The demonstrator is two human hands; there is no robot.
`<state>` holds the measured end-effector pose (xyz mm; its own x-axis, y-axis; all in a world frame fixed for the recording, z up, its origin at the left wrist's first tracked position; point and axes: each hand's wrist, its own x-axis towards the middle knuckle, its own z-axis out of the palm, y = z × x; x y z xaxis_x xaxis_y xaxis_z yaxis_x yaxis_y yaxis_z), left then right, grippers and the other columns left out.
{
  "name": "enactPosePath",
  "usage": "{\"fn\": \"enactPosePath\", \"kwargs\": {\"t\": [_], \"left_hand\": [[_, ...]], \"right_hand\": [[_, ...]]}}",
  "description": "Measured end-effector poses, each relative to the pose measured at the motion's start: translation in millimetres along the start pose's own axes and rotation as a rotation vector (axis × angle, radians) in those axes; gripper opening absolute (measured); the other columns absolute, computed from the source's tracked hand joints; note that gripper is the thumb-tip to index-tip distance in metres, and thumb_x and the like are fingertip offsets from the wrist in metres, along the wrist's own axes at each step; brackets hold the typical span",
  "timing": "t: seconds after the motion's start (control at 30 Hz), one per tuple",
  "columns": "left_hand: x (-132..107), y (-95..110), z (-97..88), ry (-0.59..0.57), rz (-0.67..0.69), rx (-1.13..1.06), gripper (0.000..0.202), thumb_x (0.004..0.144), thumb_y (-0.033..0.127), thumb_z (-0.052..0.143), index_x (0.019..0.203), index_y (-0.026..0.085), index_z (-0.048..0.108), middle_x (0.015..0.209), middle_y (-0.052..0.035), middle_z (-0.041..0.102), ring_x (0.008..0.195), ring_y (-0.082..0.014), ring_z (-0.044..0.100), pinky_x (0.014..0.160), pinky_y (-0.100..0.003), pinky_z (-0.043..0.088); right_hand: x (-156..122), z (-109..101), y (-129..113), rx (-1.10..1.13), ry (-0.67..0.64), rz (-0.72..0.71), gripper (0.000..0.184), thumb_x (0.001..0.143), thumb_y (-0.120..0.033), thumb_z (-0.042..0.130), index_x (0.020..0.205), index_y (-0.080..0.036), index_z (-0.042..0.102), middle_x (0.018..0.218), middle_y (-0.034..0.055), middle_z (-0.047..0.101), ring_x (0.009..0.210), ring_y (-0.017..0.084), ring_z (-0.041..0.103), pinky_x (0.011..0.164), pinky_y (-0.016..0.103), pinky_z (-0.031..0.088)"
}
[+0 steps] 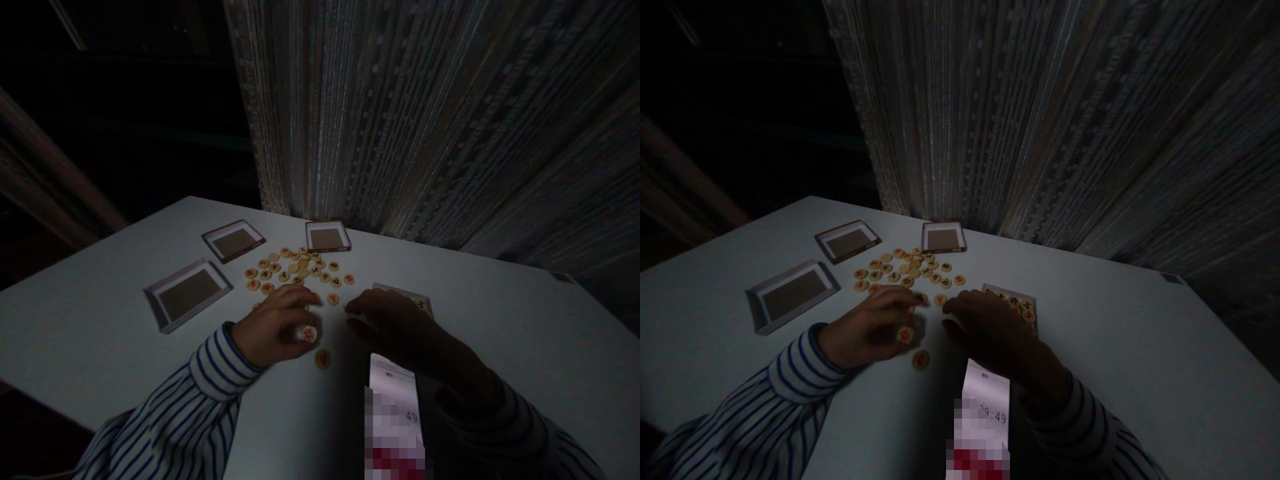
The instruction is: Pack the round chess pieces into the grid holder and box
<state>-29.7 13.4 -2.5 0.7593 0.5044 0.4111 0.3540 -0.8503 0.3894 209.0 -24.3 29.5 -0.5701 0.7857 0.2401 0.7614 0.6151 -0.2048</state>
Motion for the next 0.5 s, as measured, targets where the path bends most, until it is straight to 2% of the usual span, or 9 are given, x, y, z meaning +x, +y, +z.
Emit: {"fn": "enactPosePath", "kwargs": {"t": [0.13, 0.27, 0.5], "left_hand": [[3.8, 3.6, -3.9, 0.092, 0.025, -0.012, 0.019, 0.074, 0.023, 0.060, 0.091, 0.018, 0.060, 0.101, -0.0089, 0.063, 0.099, -0.0211, 0.053, 0.086, -0.039, 0.042], [5.2, 6.0, -4.7, 0.146, -0.022, -0.038, 0.019, 0.074, 0.021, 0.059, 0.092, 0.016, 0.060, 0.090, -0.0080, 0.066, 0.089, -0.0186, 0.058, 0.079, -0.035, 0.046], [6.2, 10.1, -0.8, 0.178, -0.320, -0.206, 0.023, 0.071, 0.025, 0.061, 0.091, 0.016, 0.062, 0.087, -0.0061, 0.067, 0.078, -0.0161, 0.061, 0.073, -0.028, 0.048]], "right_hand": [[0.0, -0.9, 2.0, -0.005, 0.010, -0.004, 0.015, 0.083, -0.025, 0.050, 0.094, -0.018, 0.060, 0.085, 0.0060, 0.064, 0.075, 0.016, 0.058, 0.067, 0.031, 0.044], [0.5, -4.1, 1.1, -0.016, 0.012, -0.018, 0.016, 0.084, -0.024, 0.049, 0.095, -0.017, 0.059, 0.082, 0.0055, 0.063, 0.072, 0.015, 0.057, 0.065, 0.029, 0.042], [0.8, -14.2, 0.2, -0.039, -0.032, 0.043, 0.018, 0.085, -0.024, 0.046, 0.095, -0.017, 0.059, 0.082, 0.0056, 0.062, 0.072, 0.016, 0.055, 0.064, 0.028, 0.040]]}}
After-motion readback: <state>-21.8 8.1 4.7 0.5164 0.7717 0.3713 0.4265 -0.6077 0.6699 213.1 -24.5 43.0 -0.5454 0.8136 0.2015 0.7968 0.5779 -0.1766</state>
